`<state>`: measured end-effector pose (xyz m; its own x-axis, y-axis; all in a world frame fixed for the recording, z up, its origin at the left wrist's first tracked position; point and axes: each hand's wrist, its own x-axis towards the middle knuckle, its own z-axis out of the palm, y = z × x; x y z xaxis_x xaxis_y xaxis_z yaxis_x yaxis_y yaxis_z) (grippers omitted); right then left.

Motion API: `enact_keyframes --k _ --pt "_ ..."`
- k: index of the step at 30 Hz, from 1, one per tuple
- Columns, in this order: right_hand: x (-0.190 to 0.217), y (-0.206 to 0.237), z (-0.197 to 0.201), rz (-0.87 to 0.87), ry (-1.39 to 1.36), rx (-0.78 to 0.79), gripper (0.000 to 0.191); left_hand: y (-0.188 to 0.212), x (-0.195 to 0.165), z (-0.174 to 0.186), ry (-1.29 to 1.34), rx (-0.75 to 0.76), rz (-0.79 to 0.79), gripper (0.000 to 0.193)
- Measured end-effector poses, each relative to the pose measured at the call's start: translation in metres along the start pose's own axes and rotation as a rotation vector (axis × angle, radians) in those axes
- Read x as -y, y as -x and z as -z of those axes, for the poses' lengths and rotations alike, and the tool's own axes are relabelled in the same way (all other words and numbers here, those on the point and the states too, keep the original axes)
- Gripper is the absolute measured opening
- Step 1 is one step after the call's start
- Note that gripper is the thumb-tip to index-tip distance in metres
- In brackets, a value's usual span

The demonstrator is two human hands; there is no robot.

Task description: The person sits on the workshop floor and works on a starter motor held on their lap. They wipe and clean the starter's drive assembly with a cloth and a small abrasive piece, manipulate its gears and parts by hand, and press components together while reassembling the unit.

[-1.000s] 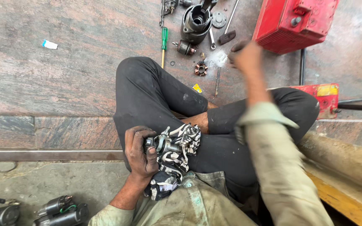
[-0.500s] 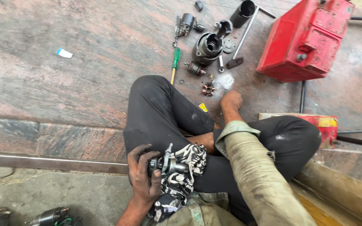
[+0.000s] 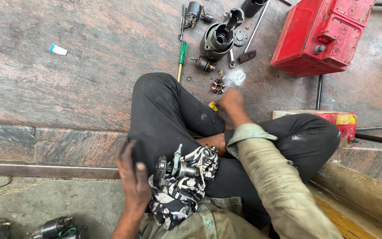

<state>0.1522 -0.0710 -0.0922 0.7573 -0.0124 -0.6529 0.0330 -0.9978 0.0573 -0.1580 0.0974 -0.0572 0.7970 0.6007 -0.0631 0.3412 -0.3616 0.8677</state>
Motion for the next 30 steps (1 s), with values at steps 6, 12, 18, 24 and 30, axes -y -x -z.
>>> enact_keyframes --k 6,12,18,24,30 --pt "0.021 0.003 -0.021 0.066 -0.03 -0.056 0.032 -0.003 0.02 0.002 -0.079 0.094 0.32 0.072" --pt "0.025 0.01 -0.011 0.027 -0.123 -0.106 0.035 -0.009 0.006 0.007 -0.396 0.211 0.425 0.081" --pt "0.028 0.022 -0.003 -0.022 -0.152 -0.032 0.047 -0.02 0.006 0.012 -0.529 0.372 0.595 0.089" --pt "0.027 0.017 -0.008 -0.026 -0.189 -0.069 0.041 -0.02 0.028 -0.013 -0.231 0.056 0.311 0.084" --pt "0.025 0.021 -0.006 0.062 -0.199 -0.038 0.037 -0.031 0.035 -0.035 -0.007 -0.082 0.451 0.074"
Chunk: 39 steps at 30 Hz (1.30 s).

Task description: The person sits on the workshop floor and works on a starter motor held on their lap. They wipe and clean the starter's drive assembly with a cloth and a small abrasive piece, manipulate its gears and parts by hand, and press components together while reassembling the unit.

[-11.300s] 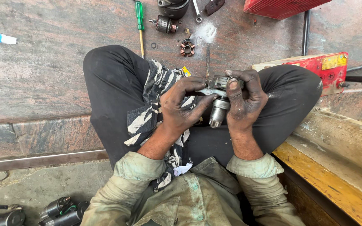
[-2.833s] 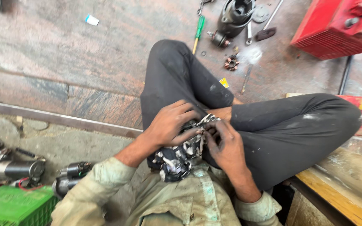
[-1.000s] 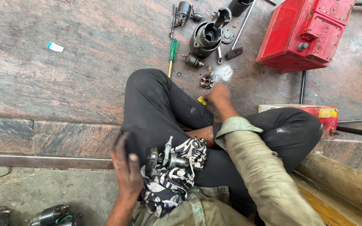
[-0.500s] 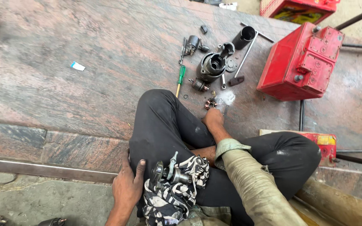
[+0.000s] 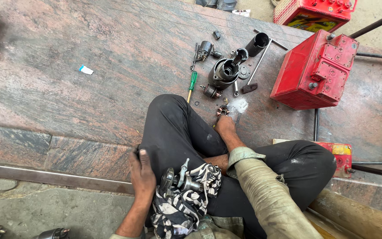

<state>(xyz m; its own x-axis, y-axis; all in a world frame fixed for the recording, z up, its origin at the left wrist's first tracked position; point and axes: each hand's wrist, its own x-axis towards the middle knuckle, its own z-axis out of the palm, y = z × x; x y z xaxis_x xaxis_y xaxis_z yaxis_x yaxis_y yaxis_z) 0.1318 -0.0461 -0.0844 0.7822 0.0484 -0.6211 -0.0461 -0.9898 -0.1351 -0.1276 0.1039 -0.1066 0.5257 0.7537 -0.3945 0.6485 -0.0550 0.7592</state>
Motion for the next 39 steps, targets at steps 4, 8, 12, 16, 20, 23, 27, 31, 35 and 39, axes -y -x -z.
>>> enact_keyframes --k 4,8,12,16,20,23,27,31,35,39 --pt "0.0 0.001 0.0 0.256 -0.073 -0.044 0.025 0.001 -0.007 0.003 0.024 0.001 -0.021 0.073" --pt "0.0 -0.008 -0.004 0.406 -0.008 -0.072 0.029 -0.001 -0.005 -0.001 -0.02 -0.027 -0.077 0.075" --pt "-0.002 -0.018 -0.009 0.516 0.205 -0.13 0.035 -0.005 0.007 -0.008 -0.04 -0.039 -0.008 0.076" --pt "-0.003 -0.022 -0.012 0.574 0.245 -0.216 0.023 -0.01 0.017 -0.015 -0.065 -0.049 0.02 0.077" --pt "-0.004 -0.021 -0.011 0.548 0.313 -0.214 0.021 -0.012 0.016 -0.016 -0.036 -0.065 -0.031 0.077" --pt "-0.004 -0.021 -0.011 0.543 0.33 -0.208 0.021 -0.013 0.011 -0.015 -0.047 -0.026 0.055 0.076" --pt "-0.005 -0.021 -0.012 0.57 0.34 -0.247 0.021 -0.013 0.007 -0.013 -0.066 -0.037 0.05 0.078" --pt "-0.003 -0.02 -0.013 0.472 0.23 -0.181 0.023 -0.012 0.007 -0.011 -0.058 -0.007 0.067 0.079" --pt "0.006 -0.019 -0.005 0.333 -0.334 0.125 0.047 -0.012 0.005 -0.011 -0.07 -0.019 0.026 0.075" --pt "-0.001 -0.02 0.011 0.43 -0.599 0.617 0.076 -0.009 0.001 -0.009 -0.079 -0.034 -0.006 0.071"
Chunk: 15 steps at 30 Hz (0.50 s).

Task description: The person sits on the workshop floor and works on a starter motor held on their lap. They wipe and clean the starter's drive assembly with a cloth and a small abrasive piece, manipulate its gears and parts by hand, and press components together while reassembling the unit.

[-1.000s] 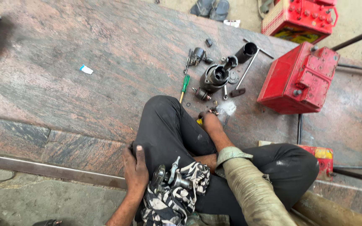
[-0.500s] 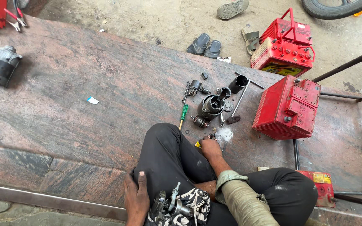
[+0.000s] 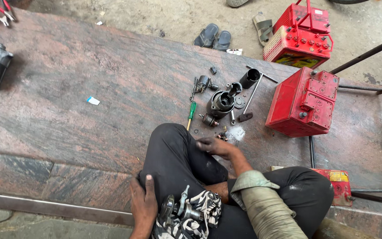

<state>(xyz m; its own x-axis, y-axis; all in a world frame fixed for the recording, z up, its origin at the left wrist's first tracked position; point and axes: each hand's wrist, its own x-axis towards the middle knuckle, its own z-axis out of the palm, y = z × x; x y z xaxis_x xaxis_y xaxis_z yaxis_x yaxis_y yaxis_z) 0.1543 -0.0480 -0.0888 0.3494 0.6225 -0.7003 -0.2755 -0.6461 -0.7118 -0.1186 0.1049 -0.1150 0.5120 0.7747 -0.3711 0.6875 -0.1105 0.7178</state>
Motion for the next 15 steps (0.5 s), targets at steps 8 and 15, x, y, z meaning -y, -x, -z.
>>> enact_keyframes --k 8,15 --pt "0.011 0.002 -0.01 -0.021 0.641 -0.089 0.093 0.004 -0.016 0.003 -0.01 0.0 0.003 0.064" --pt "0.024 0.005 -0.027 -0.162 0.933 -0.329 0.065 0.007 -0.05 0.018 -0.019 -0.005 -0.054 0.066"
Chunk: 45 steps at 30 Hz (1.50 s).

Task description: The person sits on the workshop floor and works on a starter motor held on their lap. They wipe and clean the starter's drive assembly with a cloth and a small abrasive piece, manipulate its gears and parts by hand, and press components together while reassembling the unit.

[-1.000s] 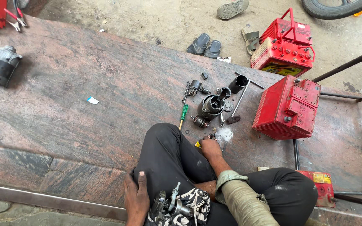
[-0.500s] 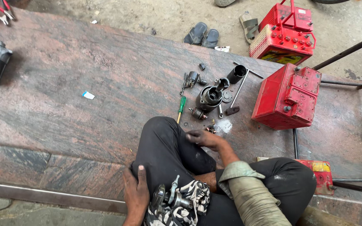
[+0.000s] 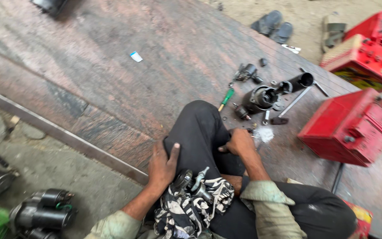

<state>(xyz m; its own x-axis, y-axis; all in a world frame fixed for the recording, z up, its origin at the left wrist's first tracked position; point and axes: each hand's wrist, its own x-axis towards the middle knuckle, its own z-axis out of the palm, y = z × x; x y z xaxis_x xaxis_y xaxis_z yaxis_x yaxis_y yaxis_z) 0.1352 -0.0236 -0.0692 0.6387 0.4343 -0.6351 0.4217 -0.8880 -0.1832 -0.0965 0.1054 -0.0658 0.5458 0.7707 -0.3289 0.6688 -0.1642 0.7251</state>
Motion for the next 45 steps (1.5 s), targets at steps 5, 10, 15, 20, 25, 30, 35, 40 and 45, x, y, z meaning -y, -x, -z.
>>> enact_keyframes --k 5,10,15,20,25,30,35,40,45 --pt "0.001 0.01 -0.01 -0.071 0.128 -0.134 0.045 -0.05 -0.005 0.015 0.027 0.128 0.033 0.053" --pt "-0.02 0.016 -0.034 0.026 0.054 -0.266 0.044 -0.215 -0.01 0.04 0.007 -0.405 -0.292 0.024" --pt "-0.032 0.015 -0.047 -0.047 -0.083 -0.313 0.051 -0.318 -0.027 0.076 -0.143 -0.517 -0.081 0.044" --pt "-0.034 0.011 -0.049 -0.098 -0.088 -0.276 0.053 -0.343 -0.04 0.075 -0.308 -0.416 0.106 0.056" --pt "-0.036 0.01 -0.048 -0.083 -0.118 -0.26 0.051 -0.342 -0.029 0.063 -0.336 -0.429 0.019 0.044" --pt "-0.032 0.013 -0.043 -0.082 -0.174 -0.242 0.053 -0.318 -0.024 0.058 -0.103 -0.224 0.069 0.041" --pt "-0.03 0.03 -0.03 0.101 -0.475 -0.332 0.049 -0.248 -0.042 0.04 0.674 0.096 -0.114 0.015" --pt "-0.008 0.076 -0.007 0.28 -1.065 -0.326 0.034 -0.124 -0.082 0.053 0.658 0.27 -0.484 0.022" --pt "0.01 0.148 0.005 0.65 -1.287 -0.486 0.033 -0.022 -0.129 0.069 0.396 0.348 -0.908 0.028"
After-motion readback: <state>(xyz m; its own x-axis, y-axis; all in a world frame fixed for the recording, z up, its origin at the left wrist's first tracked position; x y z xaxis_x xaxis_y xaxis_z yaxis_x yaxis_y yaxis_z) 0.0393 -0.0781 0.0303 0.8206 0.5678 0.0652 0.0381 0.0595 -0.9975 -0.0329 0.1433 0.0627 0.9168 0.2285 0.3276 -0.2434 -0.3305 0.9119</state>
